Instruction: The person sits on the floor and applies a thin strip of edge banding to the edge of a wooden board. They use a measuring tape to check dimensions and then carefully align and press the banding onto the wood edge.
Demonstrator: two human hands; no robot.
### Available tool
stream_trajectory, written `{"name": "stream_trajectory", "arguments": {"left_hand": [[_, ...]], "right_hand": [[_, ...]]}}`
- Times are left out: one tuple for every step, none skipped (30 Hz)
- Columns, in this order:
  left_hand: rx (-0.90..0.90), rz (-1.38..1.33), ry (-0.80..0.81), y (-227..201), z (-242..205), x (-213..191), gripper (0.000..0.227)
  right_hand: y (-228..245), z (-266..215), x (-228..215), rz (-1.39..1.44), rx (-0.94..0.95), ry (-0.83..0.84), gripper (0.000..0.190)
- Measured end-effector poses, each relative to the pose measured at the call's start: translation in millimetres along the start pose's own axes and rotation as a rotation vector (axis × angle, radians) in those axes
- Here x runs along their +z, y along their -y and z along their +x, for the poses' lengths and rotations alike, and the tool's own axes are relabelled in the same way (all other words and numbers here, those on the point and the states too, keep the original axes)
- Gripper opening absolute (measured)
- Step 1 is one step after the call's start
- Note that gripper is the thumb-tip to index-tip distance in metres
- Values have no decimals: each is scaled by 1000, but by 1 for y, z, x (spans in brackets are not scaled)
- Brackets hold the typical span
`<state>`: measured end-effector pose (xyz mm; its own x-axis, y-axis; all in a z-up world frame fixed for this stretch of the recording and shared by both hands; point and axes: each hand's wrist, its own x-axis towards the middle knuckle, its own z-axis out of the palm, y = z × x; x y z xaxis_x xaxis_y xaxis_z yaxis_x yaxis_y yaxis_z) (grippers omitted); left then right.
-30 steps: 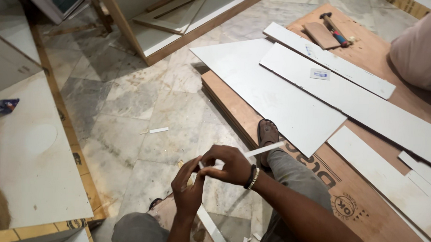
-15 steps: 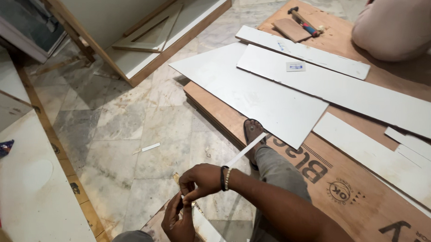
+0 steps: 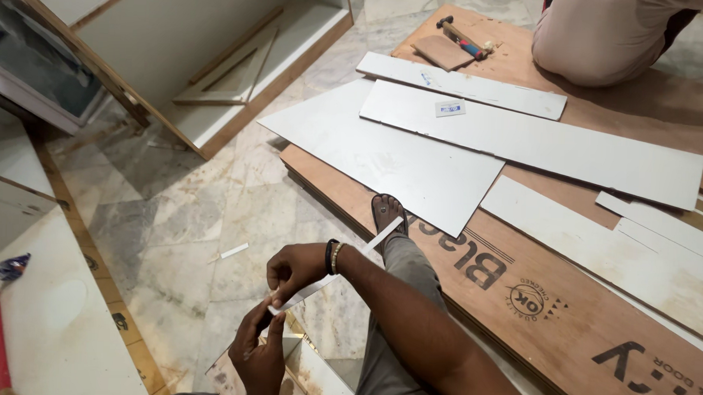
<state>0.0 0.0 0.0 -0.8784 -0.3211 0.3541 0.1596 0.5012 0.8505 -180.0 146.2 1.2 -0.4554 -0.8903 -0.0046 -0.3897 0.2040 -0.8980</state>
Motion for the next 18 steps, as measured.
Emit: {"name": "stream_trajectory", "arguments": {"left_hand": [[20,-6,4,-5,3,1,34],[41,-13,7,-10,6,2,33],[55,-22,10,-15,8,5,33],[33,-61,23,-18,11,6,32],[10,-99,39,-21,16,6,32],[-13,-137,54,-23,20,7,32],[3,-164,57,-25,24,9,32],[19,-191,59,-28,28,10,32],[28,-220,59,-30,31,11,32],[40,-223,70,-33,35,12,32],[50,-227,80,-35,39,14,31],[60,-232,90,-37,44,16,30],[83,-251,94,-40,49,19,30],[106,-271,98,-42,53,22,30],[131,-291,105,-45,60,27,30],[148,-313,90,-48,66,32,29],[166,-335,73,-50,72,36,29],[184,-357,56,-51,77,38,28]], "right_hand": [[-3,-1,-3,34,-15,-20,47],[-5,-1,-7,68,-29,-39,50],[-7,-4,-9,103,-39,-53,53],[-8,-6,-11,122,-39,-67,54],[-9,-9,-14,144,-38,-82,55],[-8,-12,-15,165,-36,-96,56],[-8,-16,-16,161,-31,-105,56],[-7,-21,-18,156,-26,-114,56],[-7,-26,-18,153,-18,-117,57],[-6,-30,-19,150,-21,-137,57],[-6,-35,-23,147,-22,-156,58],[-5,-39,-25,144,-22,-174,58],[-5,-43,-26,131,-35,-203,57],[-4,-47,-27,117,-49,-231,57],[-3,-49,-30,103,-62,-262,56],[-3,-49,-31,42,2,-322,53],[-1,-47,-30,-21,64,-379,50],[-1,-45,-30,-84,126,-437,46]]}}
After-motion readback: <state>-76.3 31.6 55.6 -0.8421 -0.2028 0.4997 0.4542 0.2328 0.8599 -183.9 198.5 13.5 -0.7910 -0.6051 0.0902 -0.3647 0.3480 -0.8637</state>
